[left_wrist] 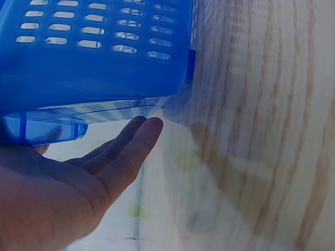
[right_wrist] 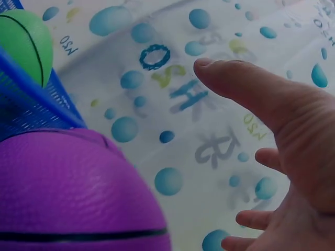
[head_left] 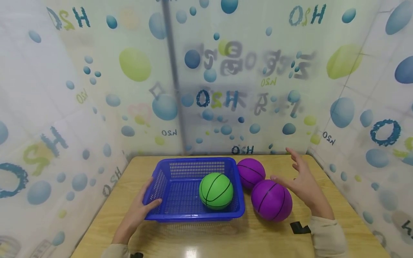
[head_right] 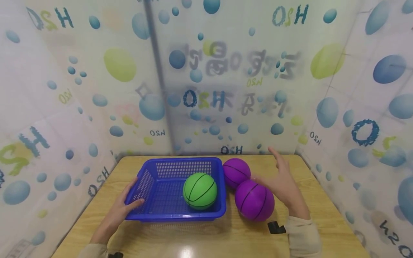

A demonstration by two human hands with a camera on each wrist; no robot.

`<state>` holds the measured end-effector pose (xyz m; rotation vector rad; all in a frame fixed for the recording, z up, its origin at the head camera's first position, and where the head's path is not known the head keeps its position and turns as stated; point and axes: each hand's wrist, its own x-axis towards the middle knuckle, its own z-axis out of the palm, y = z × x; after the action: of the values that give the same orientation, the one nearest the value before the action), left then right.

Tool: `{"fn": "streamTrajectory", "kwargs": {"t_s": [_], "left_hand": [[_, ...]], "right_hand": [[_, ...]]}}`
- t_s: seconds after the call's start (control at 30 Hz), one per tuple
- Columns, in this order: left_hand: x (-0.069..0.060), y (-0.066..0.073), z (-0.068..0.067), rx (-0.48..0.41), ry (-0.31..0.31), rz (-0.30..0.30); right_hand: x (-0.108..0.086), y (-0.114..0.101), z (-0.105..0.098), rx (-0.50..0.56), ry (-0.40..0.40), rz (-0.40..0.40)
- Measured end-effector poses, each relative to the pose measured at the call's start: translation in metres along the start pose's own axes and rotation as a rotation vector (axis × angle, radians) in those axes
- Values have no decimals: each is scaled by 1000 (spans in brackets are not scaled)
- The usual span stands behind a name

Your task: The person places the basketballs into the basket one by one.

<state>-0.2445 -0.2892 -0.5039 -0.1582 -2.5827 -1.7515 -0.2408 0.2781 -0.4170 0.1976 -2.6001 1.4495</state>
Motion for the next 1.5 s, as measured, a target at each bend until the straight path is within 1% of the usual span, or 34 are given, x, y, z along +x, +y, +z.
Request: {"fn": "streamTrajectory", "kwargs": {"t_s": [0.13,0.3,0.5,0.7,0.87,1.07,1.13,1.23,1.4,1.5], "left_hand": [[1,2,0,7,-3,4],[3,3,-1,16,-7,14],[3,1,0,7,-3,21],[3,0,0,11,-4,23],[2,-1,0,5,-5,21],[0,-2,0,1,1,14],[0,-1,1,6,2,8],[0,-1,1,4,1,-1],[0,0,1,3,-4,-10],[0,-1,1,0,-3,-4]], "right_hand": [[-4,12,8,7,-13,49],[-8,23,16,37,-52,94],[-15,33,23,30,-73,146],[-20,41,29,79,-92,192],[-23,47,33,127,-112,221],[-30,52,40,142,-158,275],[-33,54,44,165,-168,289],[-35,57,48,207,-172,296],[-36,59,52,233,-174,312],[-37,60,53,255,-173,337]]}}
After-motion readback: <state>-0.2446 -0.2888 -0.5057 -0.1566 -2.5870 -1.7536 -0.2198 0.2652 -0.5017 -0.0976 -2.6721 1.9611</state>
